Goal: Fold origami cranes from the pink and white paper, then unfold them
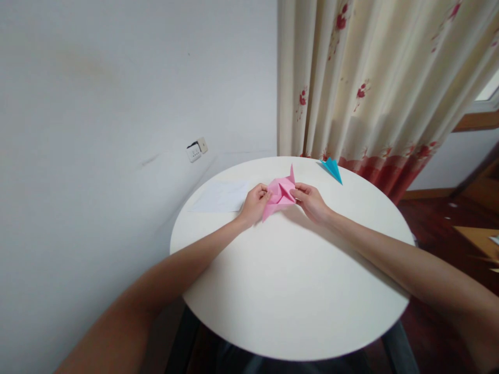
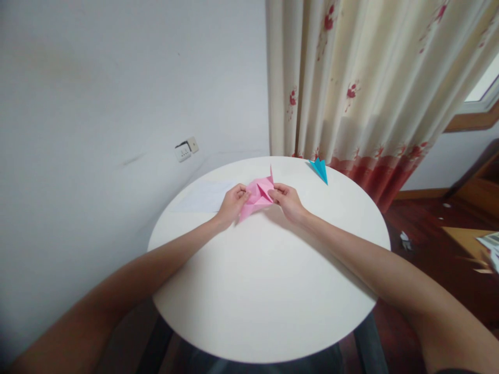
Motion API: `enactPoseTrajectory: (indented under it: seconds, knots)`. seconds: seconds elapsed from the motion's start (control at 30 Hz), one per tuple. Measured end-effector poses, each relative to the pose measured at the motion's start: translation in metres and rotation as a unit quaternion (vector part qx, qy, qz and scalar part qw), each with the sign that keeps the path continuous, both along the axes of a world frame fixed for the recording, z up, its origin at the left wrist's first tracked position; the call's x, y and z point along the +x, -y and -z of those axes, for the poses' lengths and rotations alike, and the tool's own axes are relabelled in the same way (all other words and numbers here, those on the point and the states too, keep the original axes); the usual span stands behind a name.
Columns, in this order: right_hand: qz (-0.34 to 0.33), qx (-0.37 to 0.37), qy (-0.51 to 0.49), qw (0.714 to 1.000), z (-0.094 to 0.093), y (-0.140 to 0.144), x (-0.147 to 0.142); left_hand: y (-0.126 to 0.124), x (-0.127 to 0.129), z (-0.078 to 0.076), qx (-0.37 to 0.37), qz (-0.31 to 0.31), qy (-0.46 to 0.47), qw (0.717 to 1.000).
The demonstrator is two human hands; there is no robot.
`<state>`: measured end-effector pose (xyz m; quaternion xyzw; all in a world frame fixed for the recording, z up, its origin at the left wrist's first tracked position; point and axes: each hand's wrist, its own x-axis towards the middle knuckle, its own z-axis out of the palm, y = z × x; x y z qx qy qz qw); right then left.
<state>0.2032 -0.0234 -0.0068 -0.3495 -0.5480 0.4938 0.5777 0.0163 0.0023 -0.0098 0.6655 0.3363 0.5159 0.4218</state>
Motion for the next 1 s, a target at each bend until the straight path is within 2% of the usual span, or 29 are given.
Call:
enactPoseTrajectory:
  seconds: [0.3, 0.43, 0.63, 0.7, 0.83, 0.9, 1.0]
  knots:
    - [0.013, -0.012, 0.045, 0.999, -0.007, -0.005, 0.009, -0.003, -0.003, -0.003, 0.021, -0.018, -0.03, 0.999]
    - [-0.006, -0.023, 0.024, 0.999, -0.008, -0.002, 0.009, -0.002, -0.004, 0.0, 0.025, -0.012, -0.016, 0.999]
    - [-0.026, -0.058, 0.031, 0.998, -0.007, -0.001, 0.008, 0.003, -0.004, -0.002, 0.095, -0.021, -0.067, 0.993]
    - [-0.03, -0.045, 0.05, 0.997, -0.007, 0.0, 0.008, 0.005, -0.003, -0.004, 0.074, 0.001, -0.041, 0.996]
    - [-0.088, -0.002, 0.134, 0.987, -0.008, 0.004, 0.007, 0.006, -0.002, -0.009, -0.041, 0.083, 0.041, 0.995]
    - [-0.077, 0.013, 0.172, 0.982, -0.007, 0.006, 0.004, 0.006, -0.003, -0.011, -0.079, 0.104, 0.054, 0.99]
    - [-0.041, 0.02, 0.193, 0.98, -0.004, 0.006, 0.0, 0.006, -0.005, -0.013, -0.097, 0.123, 0.081, 0.984]
